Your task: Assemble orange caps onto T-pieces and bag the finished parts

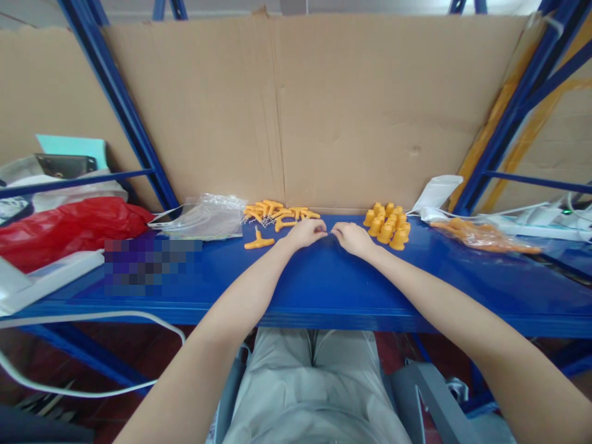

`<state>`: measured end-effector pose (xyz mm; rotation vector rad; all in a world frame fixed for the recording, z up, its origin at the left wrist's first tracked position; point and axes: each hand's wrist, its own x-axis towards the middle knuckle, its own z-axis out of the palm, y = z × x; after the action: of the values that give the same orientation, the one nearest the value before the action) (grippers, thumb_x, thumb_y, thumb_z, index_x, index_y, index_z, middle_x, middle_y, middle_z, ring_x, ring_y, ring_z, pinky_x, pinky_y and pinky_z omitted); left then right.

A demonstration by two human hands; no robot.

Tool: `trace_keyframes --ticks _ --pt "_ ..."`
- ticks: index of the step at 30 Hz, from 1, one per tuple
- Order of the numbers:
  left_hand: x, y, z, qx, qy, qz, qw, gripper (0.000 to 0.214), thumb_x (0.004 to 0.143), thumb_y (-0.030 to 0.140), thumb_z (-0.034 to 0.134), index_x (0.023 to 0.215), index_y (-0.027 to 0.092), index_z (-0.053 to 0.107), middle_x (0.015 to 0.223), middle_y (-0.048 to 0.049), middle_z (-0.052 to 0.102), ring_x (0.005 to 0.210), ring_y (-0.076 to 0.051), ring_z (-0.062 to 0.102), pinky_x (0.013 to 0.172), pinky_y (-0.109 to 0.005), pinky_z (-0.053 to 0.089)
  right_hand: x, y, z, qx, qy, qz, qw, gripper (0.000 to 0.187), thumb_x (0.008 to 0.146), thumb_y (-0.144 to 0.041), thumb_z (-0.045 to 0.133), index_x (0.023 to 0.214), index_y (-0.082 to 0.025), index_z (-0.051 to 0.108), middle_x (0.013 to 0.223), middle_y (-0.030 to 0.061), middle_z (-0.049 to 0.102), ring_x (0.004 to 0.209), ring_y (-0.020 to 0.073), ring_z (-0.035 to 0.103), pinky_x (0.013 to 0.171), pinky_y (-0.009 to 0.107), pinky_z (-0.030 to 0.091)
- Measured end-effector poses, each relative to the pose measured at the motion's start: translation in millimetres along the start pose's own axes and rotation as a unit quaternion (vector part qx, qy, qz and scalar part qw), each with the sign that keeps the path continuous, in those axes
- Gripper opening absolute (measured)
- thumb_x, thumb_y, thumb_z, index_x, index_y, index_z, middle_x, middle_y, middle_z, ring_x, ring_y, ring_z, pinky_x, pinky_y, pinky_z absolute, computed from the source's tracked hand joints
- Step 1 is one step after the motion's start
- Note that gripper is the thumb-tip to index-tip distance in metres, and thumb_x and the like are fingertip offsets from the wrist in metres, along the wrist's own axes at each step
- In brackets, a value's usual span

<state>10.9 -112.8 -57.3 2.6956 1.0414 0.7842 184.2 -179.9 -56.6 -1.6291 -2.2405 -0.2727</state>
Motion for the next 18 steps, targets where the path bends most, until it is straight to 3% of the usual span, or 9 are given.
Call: trace_keyframes --ticks 7,11,18 --pt "1 -11 0.3 0.030 -0.046 -0.008 0.998 0.009 0.081 0.024 0.069 0.076 0.017 0.072 0.079 -0.0028 0.073 0.078 -0.018 0.065 0.076 -0.028 0.049 2 4 0 -0.009 -0.029 0.015 0.999 0.024 0.097 -0.021 0.047 0.102 -0.019 0.070 0.111 0.0115 0.072 0.106 0.0252 0.067 0.091 0.036 0.050" --pt "0 -13 -2.1 0.049 -0.029 -0.011 0.998 0.009 0.083 0.023 0.068 0.077 0.018 0.072 0.085 -0.0040 0.074 0.085 -0.019 0.066 0.082 -0.029 0.049 3 6 0 0.001 -0.047 -0.009 0.999 0.020 0.094 -0.020 0.051 0.103 -0.018 0.070 0.114 0.0108 0.071 0.108 0.0248 0.066 0.094 0.036 0.049" --pt "0 -6 -3.1 0.070 0.002 -0.015 0.997 0.008 0.086 0.021 0.065 0.083 0.016 0.071 0.094 -0.0067 0.073 0.094 -0.021 0.067 0.088 -0.032 0.049 4 9 -4 0.009 -0.026 0.014 1.000 0.026 0.095 -0.013 0.046 0.103 -0.014 0.071 0.115 0.0134 0.071 0.112 0.0246 0.065 0.099 0.035 0.047"
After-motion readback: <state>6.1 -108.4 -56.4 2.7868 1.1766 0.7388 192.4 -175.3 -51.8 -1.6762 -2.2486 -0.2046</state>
